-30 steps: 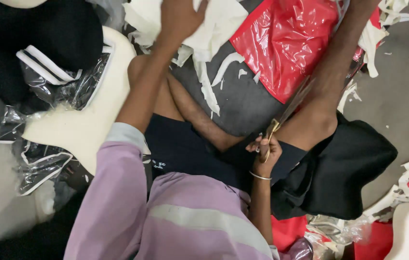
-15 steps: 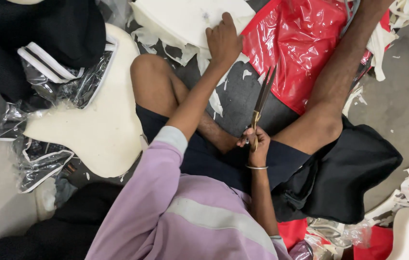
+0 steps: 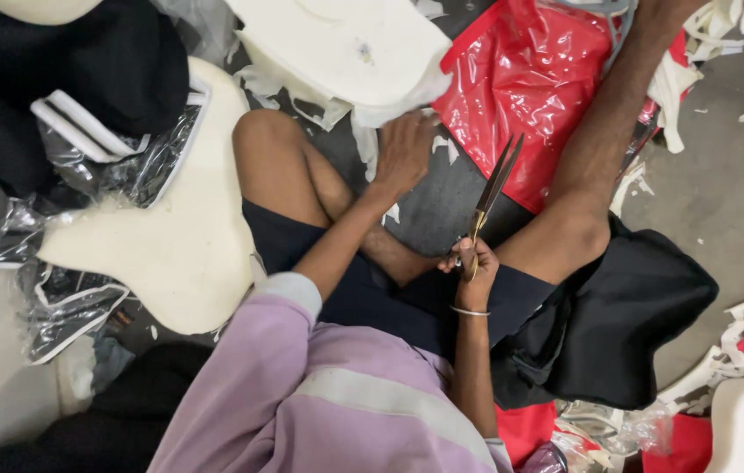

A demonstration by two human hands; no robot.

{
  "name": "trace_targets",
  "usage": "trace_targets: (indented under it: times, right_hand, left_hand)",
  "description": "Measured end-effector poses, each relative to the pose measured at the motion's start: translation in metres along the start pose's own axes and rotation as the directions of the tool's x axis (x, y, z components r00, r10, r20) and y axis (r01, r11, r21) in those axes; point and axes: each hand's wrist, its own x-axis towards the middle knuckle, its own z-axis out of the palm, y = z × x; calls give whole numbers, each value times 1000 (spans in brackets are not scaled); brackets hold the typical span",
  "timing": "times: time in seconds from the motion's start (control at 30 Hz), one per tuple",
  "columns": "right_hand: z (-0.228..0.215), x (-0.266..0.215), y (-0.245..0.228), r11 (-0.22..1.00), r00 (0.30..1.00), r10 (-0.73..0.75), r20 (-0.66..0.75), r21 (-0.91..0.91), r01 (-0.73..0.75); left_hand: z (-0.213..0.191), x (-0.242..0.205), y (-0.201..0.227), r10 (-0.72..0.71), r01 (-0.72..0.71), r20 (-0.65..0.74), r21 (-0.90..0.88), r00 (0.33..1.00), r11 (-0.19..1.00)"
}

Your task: Cutting shaped foam pieces using large scissors.

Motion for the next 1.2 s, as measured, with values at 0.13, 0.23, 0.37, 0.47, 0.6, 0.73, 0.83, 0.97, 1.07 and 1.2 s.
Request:
trace_targets:
  times: [0.13, 0.23, 0.37, 0.47, 0.6, 0.73, 0.83, 0.97, 1.07, 1.2]
  right_hand:
    - [-1, -10, -11, 999, 999, -11, -31, -37, 10]
    - [-2, -14, -18, 999, 999, -12, -34, -51, 10]
    - [-8, -12, -17, 999, 998, -40, -50, -39, 38]
    - [-13, -8, -18, 995, 993, -89, -82, -60, 84]
    - [-35, -1, -14, 991, 987, -127, -98, 36, 132]
    - [-63, -11, -14, 966, 986, -161, 33, 209, 151]
    - [-61, -41, -40, 939, 953, -115, 279, 344, 13]
    - [-75, -70, -58, 828, 656, 49, 753, 337, -449]
    - [-49, -84, -96, 696, 359, 232, 904, 104, -711]
    - [-58, -79, -63, 419, 157, 489, 858, -73, -905]
  left_hand:
    - [-2, 16, -6, -310, 339, -383, 11, 870, 941]
    - [12, 38, -45, -395, 430, -356, 23, 847, 902]
    - [-26, 77, -87, -359, 357, -355, -74, 863, 931]
    - [-120, 97, -83, -60, 38, -473, -56, 879, 998]
    - [-225, 57, -61, 328, -284, -351, 172, 877, 943]
    - [-286, -33, -54, 700, -673, 47, 327, 713, 663]
    - [-299, -106, -58, 702, -699, 106, 279, 704, 659]
    - [-274, -190, -52, 585, -589, 106, 273, 804, 761]
    - [-255, -240, -27, 342, -322, -9, 315, 940, 893]
    - [-240, -262, 24, 6, 32, -142, 262, 990, 965]
